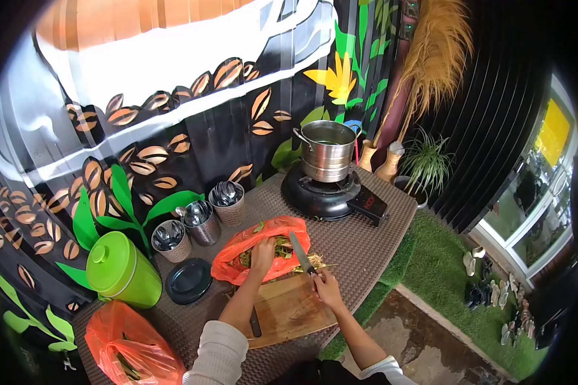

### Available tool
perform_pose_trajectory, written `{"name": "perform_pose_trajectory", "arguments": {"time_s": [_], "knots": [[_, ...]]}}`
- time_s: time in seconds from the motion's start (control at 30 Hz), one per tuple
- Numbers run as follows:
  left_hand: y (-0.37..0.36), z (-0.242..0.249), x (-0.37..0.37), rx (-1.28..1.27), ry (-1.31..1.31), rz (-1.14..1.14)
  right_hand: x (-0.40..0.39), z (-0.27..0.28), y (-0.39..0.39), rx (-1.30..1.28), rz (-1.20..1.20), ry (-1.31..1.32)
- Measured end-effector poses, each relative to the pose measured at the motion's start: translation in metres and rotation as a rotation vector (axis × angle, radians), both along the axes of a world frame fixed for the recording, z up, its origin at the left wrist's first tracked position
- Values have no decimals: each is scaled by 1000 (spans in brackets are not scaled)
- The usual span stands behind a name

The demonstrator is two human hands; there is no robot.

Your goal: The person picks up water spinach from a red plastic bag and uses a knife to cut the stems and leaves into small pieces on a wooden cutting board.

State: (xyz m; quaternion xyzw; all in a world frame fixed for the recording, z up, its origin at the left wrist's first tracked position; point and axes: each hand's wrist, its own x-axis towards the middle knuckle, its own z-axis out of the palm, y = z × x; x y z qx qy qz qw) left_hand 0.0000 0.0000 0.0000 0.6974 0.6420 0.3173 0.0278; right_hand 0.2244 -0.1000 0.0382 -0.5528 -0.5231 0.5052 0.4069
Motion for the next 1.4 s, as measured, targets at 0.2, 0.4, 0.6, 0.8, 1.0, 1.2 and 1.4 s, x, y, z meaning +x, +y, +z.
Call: {"name": "perform_pose_trajectory", "arguments": {"time_s": [0.2,0.4,0.6,0.8,1.0,1.2,1.4], "knots": [[-43,39,-14,222,-64,-136,0,7,-11,-12,-38,96],[-69,93,-20,483,-422,-174,-3,16,-33,32,-65,144],[-79,147,-20,607,-607,-106,-2,21,-61,18,-67,155],[-84,168,-20,476,-905,-302,-30,17,-56,93,16,144],[-92,166,-3,536,-1011,-299,-60,-36,-43,150,130,-277],[-106,162,3,344,-1046,-308,-20,-13,-83,-75,67,58],[-146,110,14,-252,-1240,-203,44,-4,-122,23,-32,234]]}}
